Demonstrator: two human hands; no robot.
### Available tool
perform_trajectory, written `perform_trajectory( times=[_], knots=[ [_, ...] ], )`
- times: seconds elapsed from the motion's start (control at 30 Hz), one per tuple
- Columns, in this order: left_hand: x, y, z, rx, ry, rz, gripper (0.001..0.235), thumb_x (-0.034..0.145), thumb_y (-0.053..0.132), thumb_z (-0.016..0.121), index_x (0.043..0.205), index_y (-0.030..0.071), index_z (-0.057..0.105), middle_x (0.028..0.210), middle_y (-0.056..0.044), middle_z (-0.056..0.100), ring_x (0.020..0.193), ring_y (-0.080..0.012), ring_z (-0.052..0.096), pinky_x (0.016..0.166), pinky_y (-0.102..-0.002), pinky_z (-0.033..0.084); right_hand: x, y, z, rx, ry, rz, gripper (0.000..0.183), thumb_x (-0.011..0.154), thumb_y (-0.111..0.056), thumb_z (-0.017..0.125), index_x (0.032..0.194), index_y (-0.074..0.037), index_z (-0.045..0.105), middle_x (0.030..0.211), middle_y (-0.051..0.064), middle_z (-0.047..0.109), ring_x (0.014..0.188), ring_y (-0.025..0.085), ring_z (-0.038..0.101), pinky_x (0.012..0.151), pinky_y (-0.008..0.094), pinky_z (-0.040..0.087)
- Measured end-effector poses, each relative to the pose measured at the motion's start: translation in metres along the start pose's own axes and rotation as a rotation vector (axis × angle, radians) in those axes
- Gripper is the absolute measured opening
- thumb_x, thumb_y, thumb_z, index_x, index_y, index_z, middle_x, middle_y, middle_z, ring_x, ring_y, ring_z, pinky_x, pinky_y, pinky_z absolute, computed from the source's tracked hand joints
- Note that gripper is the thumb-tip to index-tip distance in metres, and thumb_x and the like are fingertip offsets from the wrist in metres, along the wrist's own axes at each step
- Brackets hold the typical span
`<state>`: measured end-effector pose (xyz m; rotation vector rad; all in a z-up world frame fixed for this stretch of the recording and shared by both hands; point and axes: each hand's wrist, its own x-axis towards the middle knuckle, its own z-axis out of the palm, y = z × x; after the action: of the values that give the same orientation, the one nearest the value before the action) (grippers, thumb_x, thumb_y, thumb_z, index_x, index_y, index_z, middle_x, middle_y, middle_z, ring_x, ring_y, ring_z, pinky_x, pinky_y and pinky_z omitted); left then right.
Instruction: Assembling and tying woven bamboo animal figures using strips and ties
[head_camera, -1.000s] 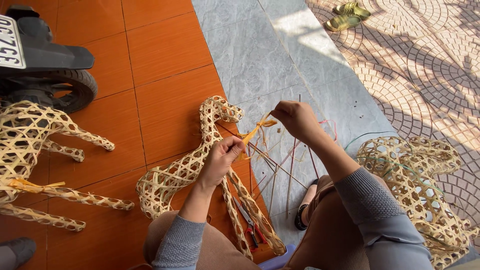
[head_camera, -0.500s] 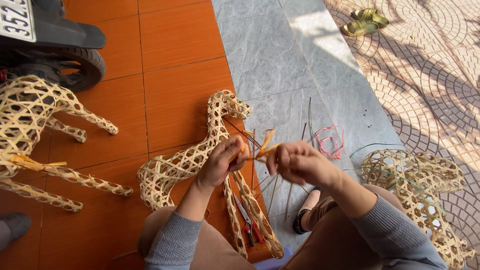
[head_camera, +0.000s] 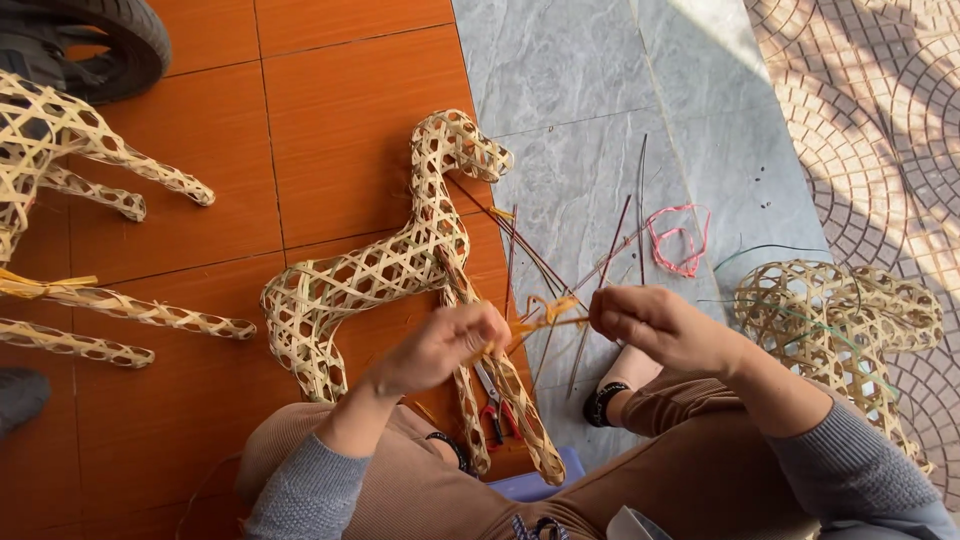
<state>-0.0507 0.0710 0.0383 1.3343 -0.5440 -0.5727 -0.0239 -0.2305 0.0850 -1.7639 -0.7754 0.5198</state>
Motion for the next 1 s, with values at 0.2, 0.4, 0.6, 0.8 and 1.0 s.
perform_trajectory(
  times=[0.2, 0.4, 0.6, 0.8, 1.0],
  knots=[
    [0.021, 0.025, -0.010, -0.393, 0.216, 0.103, 0.042, 0.105, 0.043, 0.033, 0.105, 0.013, 0.061, 0.117, -0.014, 0.064, 0.093, -0.0195, 0.063, 0.083, -0.033, 0.052, 0.019, -0.023, 0.015, 0.187, 0.028, -0.140, 0.027, 0.100, -0.019, 0.052, 0.076, -0.007, 0.061, 0.092, 0.012, 0.068, 0.083, 0.023, 0.060, 0.077, 0.038, 0.048],
    [0.028, 0.023, -0.013, 0.265, 0.736, -0.063, 0.029, 0.104, 0.023, 0.046, 0.120, -0.002, 0.051, 0.125, -0.022, 0.050, 0.122, -0.0411, 0.054, 0.104, -0.056, 0.043, 0.016, 0.027, 0.030, 0.809, 0.349, -0.117, 0.026, 0.098, -0.007, 0.045, 0.074, -0.001, 0.052, 0.109, 0.026, 0.064, 0.105, 0.035, 0.066, 0.099, 0.050, 0.043],
    [0.020, 0.002, -0.002, 0.672, 0.615, 0.063, 0.027, 0.097, 0.026, 0.068, 0.077, 0.009, 0.072, 0.052, 0.000, 0.058, 0.044, -0.0099, 0.045, 0.047, -0.020, 0.038, 0.020, 0.029, 0.025, 1.024, 0.452, -0.150, 0.024, 0.097, -0.009, 0.046, 0.076, 0.001, 0.051, 0.113, 0.029, 0.060, 0.110, 0.038, 0.061, 0.104, 0.052, 0.038],
    [0.028, 0.036, 0.010, 0.678, 0.410, 0.055, 0.043, 0.094, 0.033, 0.067, 0.125, 0.003, 0.063, 0.121, -0.025, 0.062, 0.112, -0.0396, 0.061, 0.101, -0.051, 0.046, 0.026, 0.014, 0.032, 1.103, 0.409, -0.111, 0.021, 0.096, -0.012, 0.047, 0.077, -0.002, 0.047, 0.113, 0.027, 0.058, 0.109, 0.036, 0.061, 0.102, 0.048, 0.042],
    [0.040, 0.035, 0.020, 0.066, 0.424, 0.068, 0.019, 0.095, 0.017, 0.069, 0.096, -0.001, 0.069, 0.079, -0.017, 0.072, 0.061, -0.0156, 0.062, 0.066, -0.026, 0.049, 0.035, 0.011, 0.042, 1.167, 0.373, -0.071, 0.020, 0.096, -0.012, 0.046, 0.078, -0.003, 0.046, 0.114, 0.028, 0.060, 0.110, 0.037, 0.062, 0.099, 0.046, 0.047]
  ],
)
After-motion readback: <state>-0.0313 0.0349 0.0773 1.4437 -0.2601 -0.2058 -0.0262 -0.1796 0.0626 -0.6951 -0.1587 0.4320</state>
